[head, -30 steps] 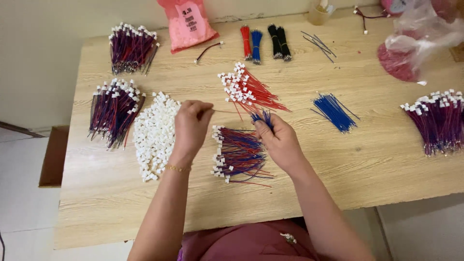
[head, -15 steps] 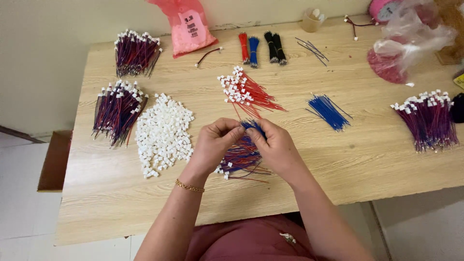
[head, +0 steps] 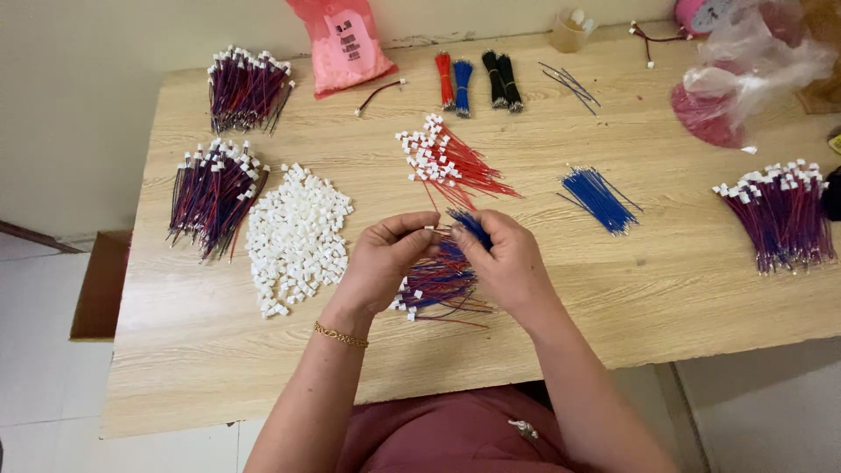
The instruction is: Bundling and aligning small electrical wires with connectors by hand
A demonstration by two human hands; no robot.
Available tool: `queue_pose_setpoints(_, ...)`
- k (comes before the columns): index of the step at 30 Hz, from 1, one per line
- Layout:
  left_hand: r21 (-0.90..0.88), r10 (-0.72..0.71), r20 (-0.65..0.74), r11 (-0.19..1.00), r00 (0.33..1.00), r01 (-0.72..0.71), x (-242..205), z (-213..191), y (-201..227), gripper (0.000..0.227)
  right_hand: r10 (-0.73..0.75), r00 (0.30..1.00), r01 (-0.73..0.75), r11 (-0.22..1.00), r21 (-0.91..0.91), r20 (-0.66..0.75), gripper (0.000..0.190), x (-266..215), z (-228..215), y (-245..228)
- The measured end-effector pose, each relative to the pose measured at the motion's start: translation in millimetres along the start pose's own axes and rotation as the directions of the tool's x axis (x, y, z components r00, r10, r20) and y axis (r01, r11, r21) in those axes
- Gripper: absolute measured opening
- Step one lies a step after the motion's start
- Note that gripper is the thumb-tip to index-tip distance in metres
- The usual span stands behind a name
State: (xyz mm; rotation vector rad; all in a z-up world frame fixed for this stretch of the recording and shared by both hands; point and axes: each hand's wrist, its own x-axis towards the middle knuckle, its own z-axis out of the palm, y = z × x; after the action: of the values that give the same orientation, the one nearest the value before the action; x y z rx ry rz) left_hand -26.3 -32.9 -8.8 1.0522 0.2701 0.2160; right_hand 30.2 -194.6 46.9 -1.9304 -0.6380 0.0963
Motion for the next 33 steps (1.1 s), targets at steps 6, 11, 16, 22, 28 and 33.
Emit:
queue_pose_setpoints(6,-0.228,-0.083,0.015,0.970,0.996,0.085,-3,-2,-1,0.024,-0.069,0.997,0.070,0.993,-0.095,0.018,0.007,0,2,-7)
queue_pose_setpoints(11,-0.267,-0.110,0.046,0.956,0.993,0.118,2,-10,-8,0.024,-0.066,0.998,0.067,0.993,-0.096,0.015,0.009,-1,5,-6)
queue_pose_setpoints(16,-0.251,-0.123,0.057,0.959,0.991,0.134,1,-10,-8,0.023,-0.064,0.998,0.066,0.991,-0.114,0.020,0.009,3,9,3)
queue_pose_setpoints(22,-0.227,-0.122,0.055,0.965,0.991,0.132,1,-9,-6,0.023,-0.024,1.000,0.023,0.991,-0.130,-0.005,0.013,2,10,1)
queue_pose_setpoints(28,-0.205,-0.121,0.040,0.970,0.992,0.127,3,-7,-17,0.021,-0.038,0.999,0.033,0.981,-0.192,-0.021,0.011,2,14,4)
queue_pose_setpoints(33,-0.144,-0.103,-0.002,0.984,0.995,0.101,4,-3,-18,0.019,-0.031,0.999,0.035,0.973,-0.230,0.019,0.010,4,14,4)
